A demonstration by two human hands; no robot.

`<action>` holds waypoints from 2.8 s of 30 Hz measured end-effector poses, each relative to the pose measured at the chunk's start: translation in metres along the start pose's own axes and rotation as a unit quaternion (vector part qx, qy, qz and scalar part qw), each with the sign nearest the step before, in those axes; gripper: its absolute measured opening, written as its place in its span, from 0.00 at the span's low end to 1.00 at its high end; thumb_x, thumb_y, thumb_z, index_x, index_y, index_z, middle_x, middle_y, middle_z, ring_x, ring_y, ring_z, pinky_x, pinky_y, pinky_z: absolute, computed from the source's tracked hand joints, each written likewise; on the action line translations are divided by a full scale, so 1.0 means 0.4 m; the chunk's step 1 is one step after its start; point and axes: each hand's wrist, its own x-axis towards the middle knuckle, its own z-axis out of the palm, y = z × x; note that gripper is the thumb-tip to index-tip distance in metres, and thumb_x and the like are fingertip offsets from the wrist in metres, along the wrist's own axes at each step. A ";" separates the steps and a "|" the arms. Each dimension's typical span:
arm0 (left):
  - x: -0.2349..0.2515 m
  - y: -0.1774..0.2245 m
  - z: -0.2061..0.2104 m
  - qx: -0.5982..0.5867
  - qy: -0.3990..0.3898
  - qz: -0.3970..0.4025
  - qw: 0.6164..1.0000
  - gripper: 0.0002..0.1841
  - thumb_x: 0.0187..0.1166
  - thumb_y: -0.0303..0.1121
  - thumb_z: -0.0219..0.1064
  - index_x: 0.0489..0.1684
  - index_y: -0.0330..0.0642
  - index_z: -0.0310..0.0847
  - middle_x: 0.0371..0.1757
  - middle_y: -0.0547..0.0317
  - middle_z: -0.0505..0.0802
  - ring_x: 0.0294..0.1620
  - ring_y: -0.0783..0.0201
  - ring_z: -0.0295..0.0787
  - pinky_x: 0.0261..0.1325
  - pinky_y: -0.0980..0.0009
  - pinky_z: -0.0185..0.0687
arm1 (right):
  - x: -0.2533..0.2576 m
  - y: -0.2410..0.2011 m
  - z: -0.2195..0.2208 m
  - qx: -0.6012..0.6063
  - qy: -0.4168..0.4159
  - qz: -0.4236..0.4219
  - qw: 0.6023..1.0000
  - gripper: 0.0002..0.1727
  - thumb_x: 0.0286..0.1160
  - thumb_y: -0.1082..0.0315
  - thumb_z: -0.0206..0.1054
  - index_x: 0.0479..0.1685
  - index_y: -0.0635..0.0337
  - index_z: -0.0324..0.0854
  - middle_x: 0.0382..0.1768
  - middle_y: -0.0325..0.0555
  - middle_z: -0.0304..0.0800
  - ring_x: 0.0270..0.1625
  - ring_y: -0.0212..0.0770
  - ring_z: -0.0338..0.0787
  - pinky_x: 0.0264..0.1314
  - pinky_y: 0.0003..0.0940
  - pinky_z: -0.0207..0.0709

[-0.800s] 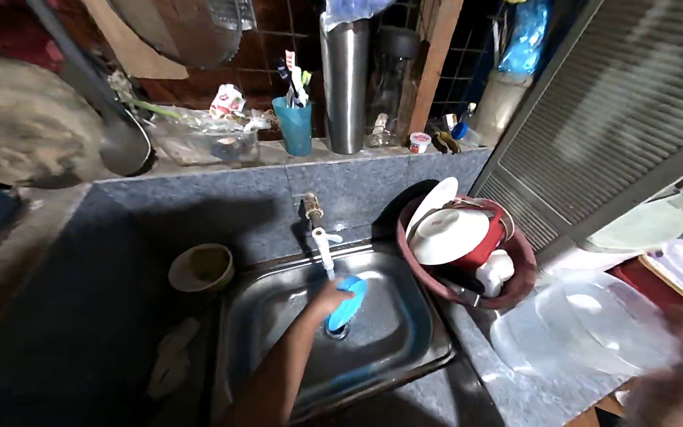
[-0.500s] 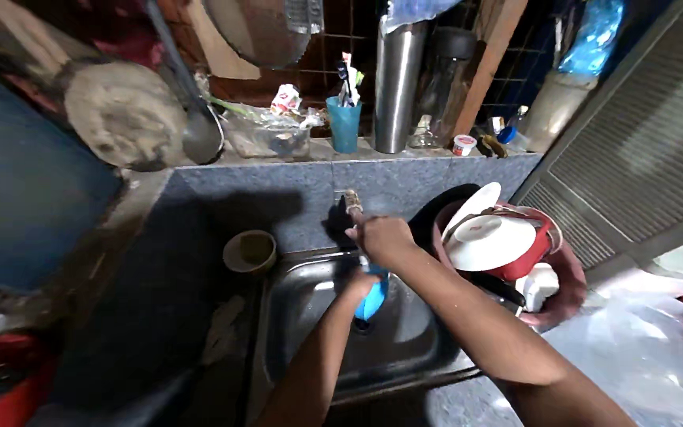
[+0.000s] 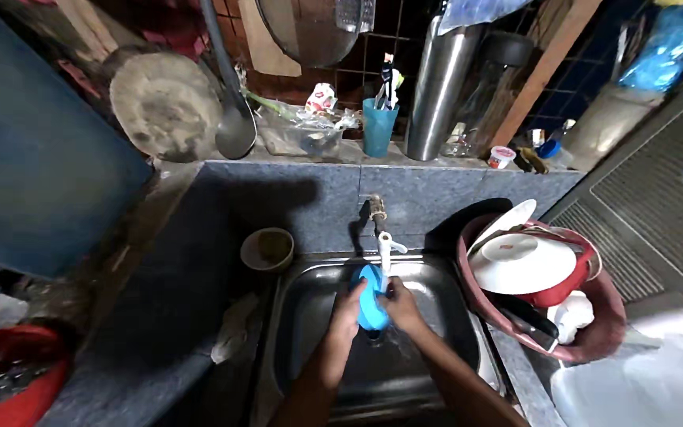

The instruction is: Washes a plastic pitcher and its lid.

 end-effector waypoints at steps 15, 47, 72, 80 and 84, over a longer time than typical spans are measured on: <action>0.000 -0.050 -0.032 0.032 0.111 0.079 0.990 0.18 0.81 0.30 0.71 0.64 0.28 0.80 0.57 0.42 0.91 0.57 0.59 0.90 0.65 0.61 0.85 | 0.012 0.031 0.060 0.011 -0.086 0.041 0.995 0.25 0.65 0.69 0.75 0.62 0.66 0.75 0.49 0.56 0.87 0.51 0.47 0.88 0.58 0.48 0.82; -0.050 0.056 -0.011 0.258 -0.202 0.004 0.945 0.17 0.86 0.29 0.61 0.70 0.35 0.79 0.64 0.44 0.88 0.64 0.56 0.85 0.68 0.55 0.81 | -0.175 -0.418 -0.105 -0.259 -0.001 -0.079 0.963 0.38 0.87 0.64 0.61 0.96 0.48 0.49 0.56 0.59 0.91 0.54 0.60 0.92 0.57 0.62 0.84; -0.216 -0.077 -0.160 -0.002 -0.045 -0.161 0.986 0.21 0.91 0.39 0.57 0.79 0.44 0.73 0.79 0.50 0.81 0.79 0.52 0.76 0.74 0.48 0.72 | -0.215 -0.183 -0.466 -0.136 0.148 0.023 0.979 0.28 0.73 0.54 0.77 0.66 0.64 0.82 0.54 0.65 0.89 0.56 0.61 0.89 0.62 0.65 0.80; -0.275 -0.017 -0.058 0.013 -0.179 -0.064 0.982 0.36 0.86 0.40 0.65 0.93 0.50 0.52 0.85 0.49 0.73 0.82 0.50 0.72 0.77 0.45 0.71 | -0.261 -0.132 -0.321 0.091 -0.049 -0.034 0.994 0.21 0.73 0.68 0.75 0.63 0.67 0.81 0.51 0.54 0.91 0.52 0.43 0.91 0.59 0.42 0.86; -0.277 -0.039 -0.054 -0.035 -0.171 0.047 0.984 0.38 0.74 0.20 0.70 0.85 0.34 0.56 0.67 0.39 0.85 0.62 0.52 0.89 0.62 0.56 0.89 | -0.301 -0.065 -0.247 -0.012 0.046 -0.093 0.995 0.31 0.73 0.59 0.76 0.75 0.63 0.77 0.72 0.55 0.81 0.69 0.45 0.85 0.71 0.40 0.81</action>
